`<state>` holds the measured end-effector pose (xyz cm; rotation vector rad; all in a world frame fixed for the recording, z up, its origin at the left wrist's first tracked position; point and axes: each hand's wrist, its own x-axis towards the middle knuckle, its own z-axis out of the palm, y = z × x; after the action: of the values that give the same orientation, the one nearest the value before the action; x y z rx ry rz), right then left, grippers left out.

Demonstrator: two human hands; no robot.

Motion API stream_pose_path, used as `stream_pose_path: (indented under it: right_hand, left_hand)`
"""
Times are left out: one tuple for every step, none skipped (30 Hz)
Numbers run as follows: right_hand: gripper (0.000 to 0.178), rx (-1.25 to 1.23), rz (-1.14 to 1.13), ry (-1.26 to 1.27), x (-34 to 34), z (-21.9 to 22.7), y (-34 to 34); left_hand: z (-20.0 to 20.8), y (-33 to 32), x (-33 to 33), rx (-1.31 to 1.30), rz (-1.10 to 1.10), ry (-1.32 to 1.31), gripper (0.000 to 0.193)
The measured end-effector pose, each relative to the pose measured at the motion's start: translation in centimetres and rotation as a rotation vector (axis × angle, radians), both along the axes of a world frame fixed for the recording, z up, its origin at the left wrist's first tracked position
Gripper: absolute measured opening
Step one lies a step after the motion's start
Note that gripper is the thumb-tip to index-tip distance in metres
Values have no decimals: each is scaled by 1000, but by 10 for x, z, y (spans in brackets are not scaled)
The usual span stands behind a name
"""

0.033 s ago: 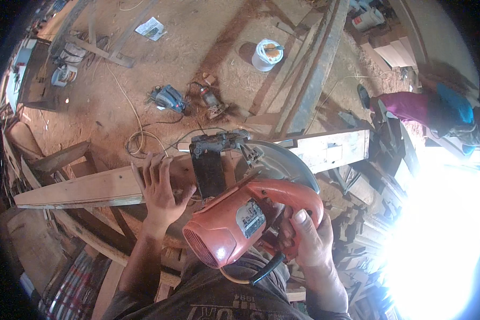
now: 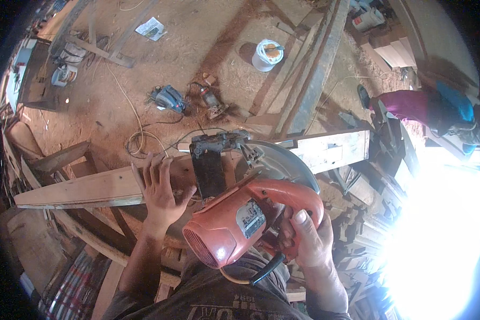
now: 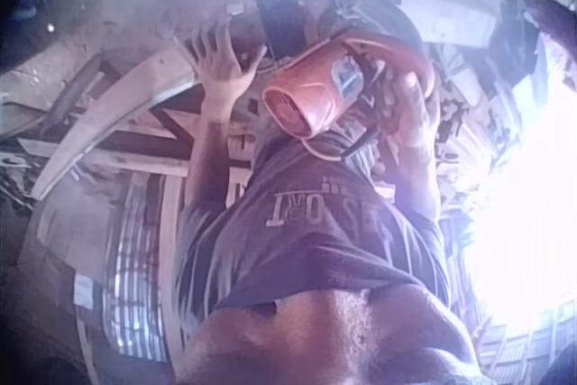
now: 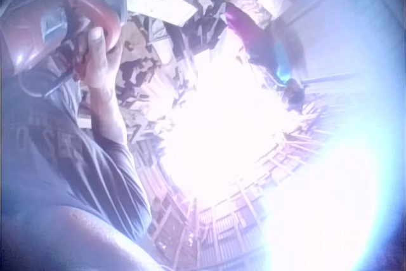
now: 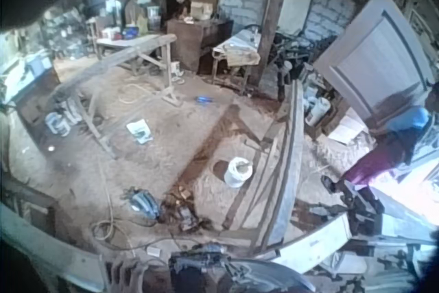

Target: The person uses a chisel to carve a groove into a long wooden plank. They then use a circular saw to cut the plank. The person is working in a cluttered workshop with another person visible in the background.

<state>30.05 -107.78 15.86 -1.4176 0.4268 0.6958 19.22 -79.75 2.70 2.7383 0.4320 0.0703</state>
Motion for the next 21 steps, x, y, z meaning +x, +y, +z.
stream_pose_path:
  right_hand:
    - [53, 0, -5, 4, 1, 0, 1]
    - [53, 0, -10, 8, 1, 1, 2]
    - [53, -1, -15, 12, 2, 1, 3]
    - [54, 11, -3, 17, 3, 1, 2]
    - [55, 24, 9, 23, 4, 1, -1]
    - [55, 35, 21, 29, 6, 1, -2]
    - [56, 40, 25, 28, 7, 1, -1]
    - [56, 45, 29, 26, 9, 2, -1]
    - [56, 51, 34, 25, 10, 2, -1]
    - [56, 51, 29, 31, 11, 2, 0]
    - [56, 51, 24, 38, 12, 3, 1]
    - [56, 50, 20, 44, 12, 3, 2]
    - [56, 48, 17, 38, 13, 2, 3]
    - [56, 45, 14, 31, 13, 2, 3]
    - [56, 42, 13, 25, 14, 1, 4]
    - [57, 50, 14, 32, 14, 2, 4]
    - [57, 57, 15, 39, 15, 2, 4]
    - [58, 65, 16, 45, 15, 2, 4]
    - [58, 68, 14, 43, 15, 1, 5]
    - [58, 70, 10, 39, 16, 2, 5]
    - [58, 74, 10, 37, 17, 1, 5]
  left_hand:
    - [0, 0, 1, -10, -1, -4, 84]
    - [1, 1, 1, -19, -2, -8, 84]
    - [1, 1, 2, -29, -3, -13, 83]
    - [2, 1, 2, -14, -3, -7, 84]
    - [2, 1, 1, 1, -3, -1, 84]
    - [2, 0, 1, 15, -3, 5, 85]
    - [2, 1, 1, 7, 1, -1, 84]
    - [1, 1, 1, -1, 5, -6, 84]
    - [1, 1, 1, -9, 9, -11, 83]
    - [1, 1, 1, -10, 8, -11, 83]
    - [1, 1, 1, -11, 8, -10, 83]
    - [1, 1, 1, -13, 7, -9, 83]
    - [0, 1, 1, -6, 7, -4, 84]
    - [-1, 0, 1, 0, 6, 2, 84]
    - [-2, 1, 1, 7, 7, 8, 84]
    - [-1, 1, 1, 3, 5, 11, 84]
    - [1, 2, 2, -1, 3, 14, 84]
    - [1, 2, 3, -4, 1, 16, 84]
    - [1, 2, 2, -5, 3, 19, 84]
    - [0, 2, 2, -6, 4, 19, 85]
    - [0, 3, 2, -4, 8, 21, 85]
